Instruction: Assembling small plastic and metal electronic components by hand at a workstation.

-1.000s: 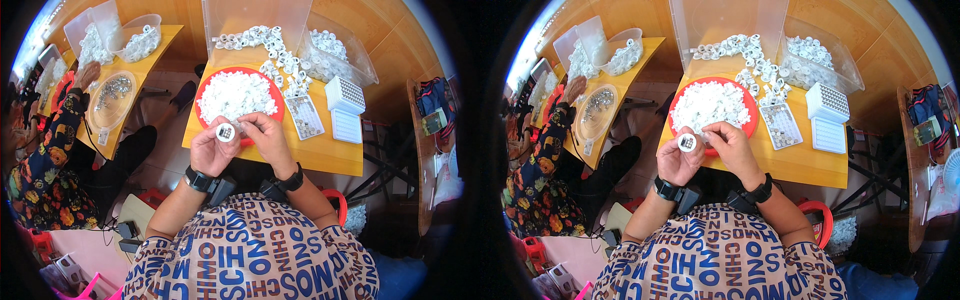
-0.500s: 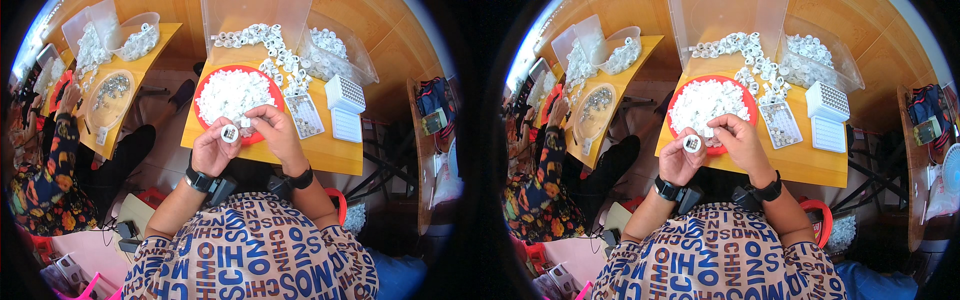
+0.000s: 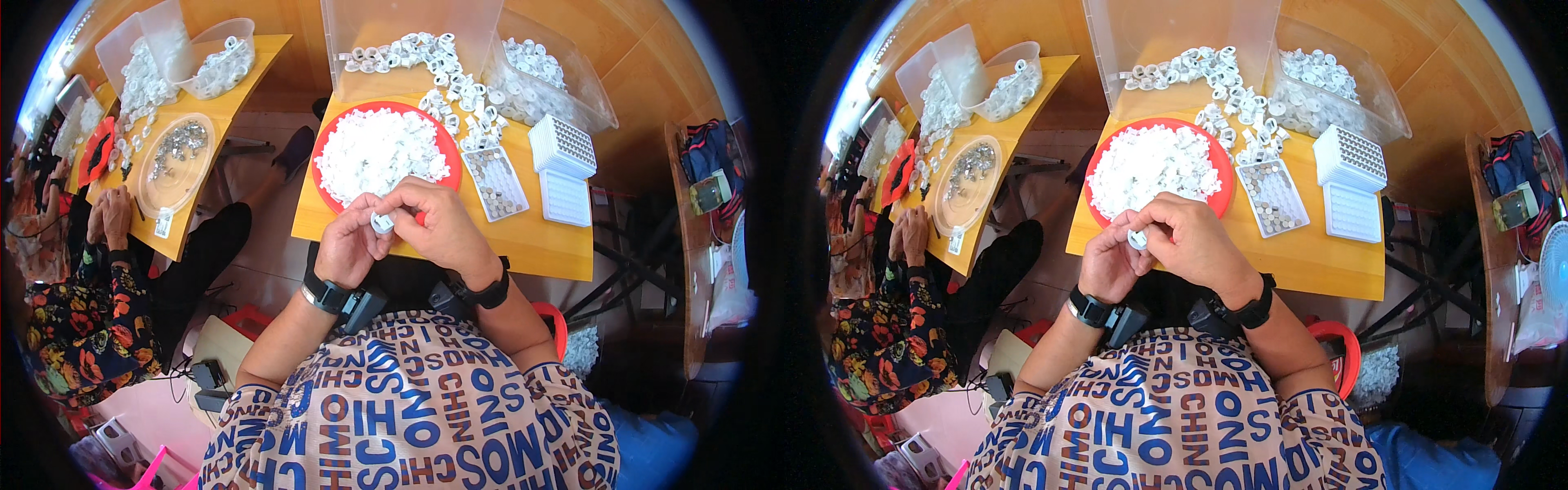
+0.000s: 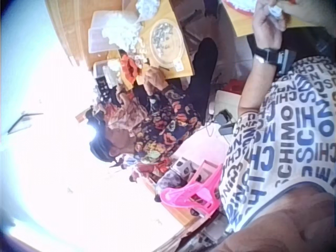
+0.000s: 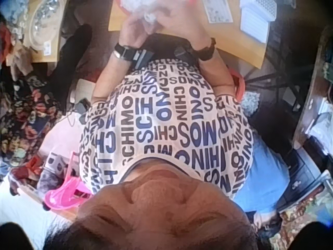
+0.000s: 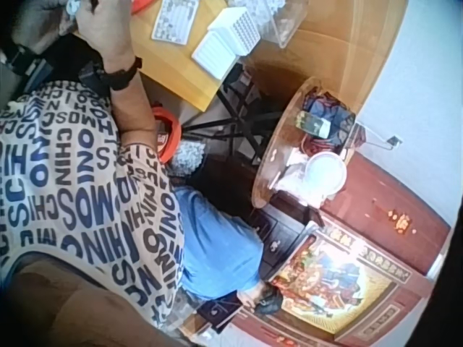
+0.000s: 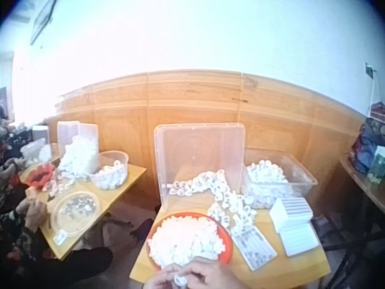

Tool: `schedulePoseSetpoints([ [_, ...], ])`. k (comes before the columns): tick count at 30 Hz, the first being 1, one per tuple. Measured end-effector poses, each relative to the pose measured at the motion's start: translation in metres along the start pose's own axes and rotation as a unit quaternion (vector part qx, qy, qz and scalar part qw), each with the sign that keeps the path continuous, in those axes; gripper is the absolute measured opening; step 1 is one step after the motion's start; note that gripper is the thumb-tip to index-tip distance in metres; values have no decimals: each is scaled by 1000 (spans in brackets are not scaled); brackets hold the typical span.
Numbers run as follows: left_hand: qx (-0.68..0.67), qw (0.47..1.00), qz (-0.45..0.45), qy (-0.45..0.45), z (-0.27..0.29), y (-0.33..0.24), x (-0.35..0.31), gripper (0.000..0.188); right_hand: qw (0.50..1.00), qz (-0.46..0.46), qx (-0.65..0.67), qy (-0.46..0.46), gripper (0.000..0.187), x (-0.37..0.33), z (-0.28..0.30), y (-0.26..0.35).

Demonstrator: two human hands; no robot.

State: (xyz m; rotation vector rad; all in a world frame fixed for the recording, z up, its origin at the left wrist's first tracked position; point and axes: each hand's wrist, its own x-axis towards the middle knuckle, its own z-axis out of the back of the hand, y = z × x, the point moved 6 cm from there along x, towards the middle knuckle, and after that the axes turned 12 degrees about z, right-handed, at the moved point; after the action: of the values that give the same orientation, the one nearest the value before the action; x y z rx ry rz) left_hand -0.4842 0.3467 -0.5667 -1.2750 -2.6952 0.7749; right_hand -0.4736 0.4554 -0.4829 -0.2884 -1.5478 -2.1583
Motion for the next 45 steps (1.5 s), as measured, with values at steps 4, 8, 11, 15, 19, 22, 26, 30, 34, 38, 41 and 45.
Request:
schedulePoseSetpoints([
  [4, 6, 1000, 3, -10, 1, 0, 0, 17, 999, 40, -29, -9, 8, -1, 1, 3],
  [8, 15, 1000, 6, -18, 2, 1, -1, 18, 999, 43, -27, -14, 7, -2, 2, 7],
  [11, 0, 999, 17, -31, -2, 2, -3, 18, 998, 59, -26, -12, 8, -2, -2, 10],
  [15, -35, 996, 30, -82, -2, 4, -5, 18, 991, 86, -103, -24, 10, -4, -5, 14],
  [19, -31, 996, 29, -77, 6, 4, -4, 19, 986, 108, -128, -30, 11, -5, -7, 15],
  [22, -35, 997, 25, -64, 8, 4, -3, 20, 983, 122, -138, -22, 10, -5, -7, 19],
  [26, -58, 997, 21, -52, 2, 3, -4, 21, 987, 109, -113, -37, 10, -6, -7, 16],
  [30, -60, 998, 11, -20, 6, 3, -4, 20, 984, 109, -130, -50, 12, -6, -6, 17],
  [34, -50, 998, 4, -31, 4, 2, -4, 20, 985, 112, -124, -46, 13, -6, -8, 16],
  [38, -31, 998, 6, -50, 5, 1, -4, 18, 991, 90, -79, -55, 13, -7, -8, 11],
  [41, -50, 998, 9, -40, 4, 1, -4, 18, 999, 22, 0, -41, 16, -10, -9, 0],
  [45, -26, 1000, 2, 5, 2, -2, -4, 18, 989, -53, 127, -61, 17, -11, -3, -9],
])
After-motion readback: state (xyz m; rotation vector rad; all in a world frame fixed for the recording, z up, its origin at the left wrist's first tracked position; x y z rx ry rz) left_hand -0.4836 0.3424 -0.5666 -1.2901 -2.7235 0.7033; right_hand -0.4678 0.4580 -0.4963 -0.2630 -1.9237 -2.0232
